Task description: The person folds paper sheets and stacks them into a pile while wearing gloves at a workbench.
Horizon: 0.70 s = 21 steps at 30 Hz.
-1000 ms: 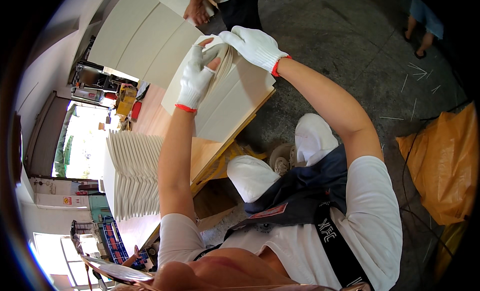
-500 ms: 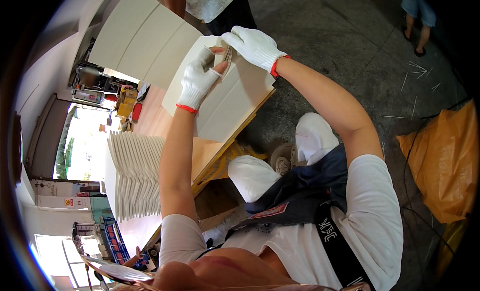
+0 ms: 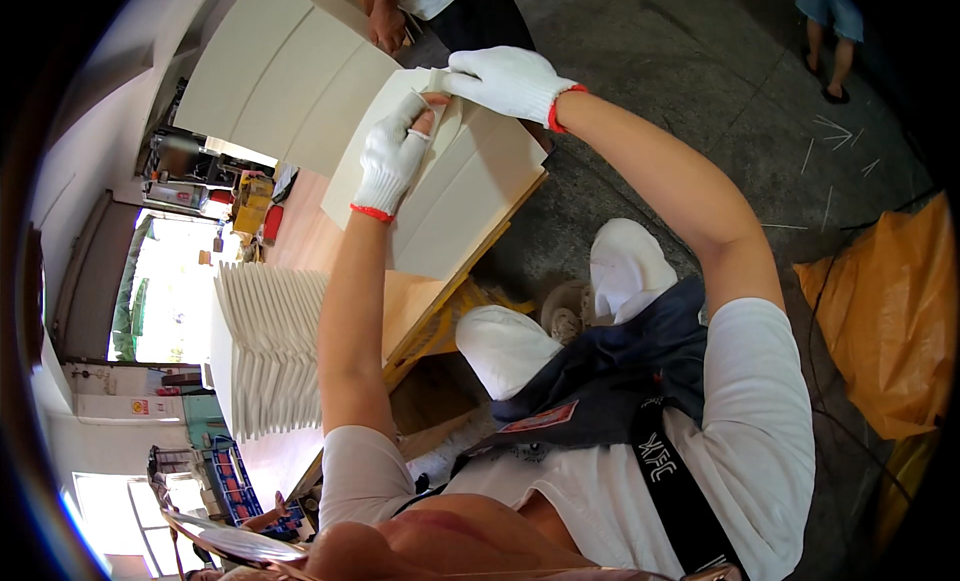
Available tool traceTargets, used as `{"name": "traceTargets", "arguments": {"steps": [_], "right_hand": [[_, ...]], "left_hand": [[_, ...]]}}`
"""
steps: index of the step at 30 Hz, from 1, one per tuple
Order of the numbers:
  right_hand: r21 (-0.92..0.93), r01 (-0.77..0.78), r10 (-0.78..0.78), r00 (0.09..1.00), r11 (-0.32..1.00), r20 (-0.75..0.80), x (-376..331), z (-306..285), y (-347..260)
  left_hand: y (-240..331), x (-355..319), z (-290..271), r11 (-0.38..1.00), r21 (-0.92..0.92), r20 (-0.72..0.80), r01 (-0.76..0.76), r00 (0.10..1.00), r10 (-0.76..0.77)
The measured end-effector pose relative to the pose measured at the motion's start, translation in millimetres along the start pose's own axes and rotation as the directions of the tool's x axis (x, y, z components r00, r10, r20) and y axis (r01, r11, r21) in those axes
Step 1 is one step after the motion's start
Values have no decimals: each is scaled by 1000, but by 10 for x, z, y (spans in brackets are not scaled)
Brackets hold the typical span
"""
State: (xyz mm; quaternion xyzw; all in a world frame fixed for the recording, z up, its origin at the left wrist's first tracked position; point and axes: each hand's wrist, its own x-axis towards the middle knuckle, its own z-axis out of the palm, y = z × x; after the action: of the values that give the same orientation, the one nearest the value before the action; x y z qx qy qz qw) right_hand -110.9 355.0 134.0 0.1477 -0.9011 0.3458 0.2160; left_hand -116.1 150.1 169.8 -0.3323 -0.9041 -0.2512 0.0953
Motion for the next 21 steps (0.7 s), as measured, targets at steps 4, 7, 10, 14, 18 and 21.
{"name": "traceTargets", "arguments": {"steps": [4, 7, 10, 14, 18, 21], "right_hand": [[363, -251, 244, 968, 898, 66, -36, 86, 8], [420, -264, 264, 963, 868, 60, -56, 131, 15], [402, -265, 269, 962, 877, 48, -48, 148, 27], [398, -267, 276, 960, 878, 36, -67, 137, -3], [355, -239, 247, 969, 904, 22, -68, 126, 28], [66, -239, 238, 971, 969, 21, -90, -75, 40]], "left_hand": [[7, 6, 2, 997, -27, 28, 66, 997, -65], [-5, 2, 5, 988, -89, 64, 123, 991, -118], [-78, 15, 56, 980, -131, 80, 151, 987, -141], [-127, 20, 62, 985, -128, 65, 114, 992, -106], [55, -1, -31, 995, -51, 109, 86, 991, -80], [40, -21, 11, 999, -40, -13, 24, 1000, -25]]}}
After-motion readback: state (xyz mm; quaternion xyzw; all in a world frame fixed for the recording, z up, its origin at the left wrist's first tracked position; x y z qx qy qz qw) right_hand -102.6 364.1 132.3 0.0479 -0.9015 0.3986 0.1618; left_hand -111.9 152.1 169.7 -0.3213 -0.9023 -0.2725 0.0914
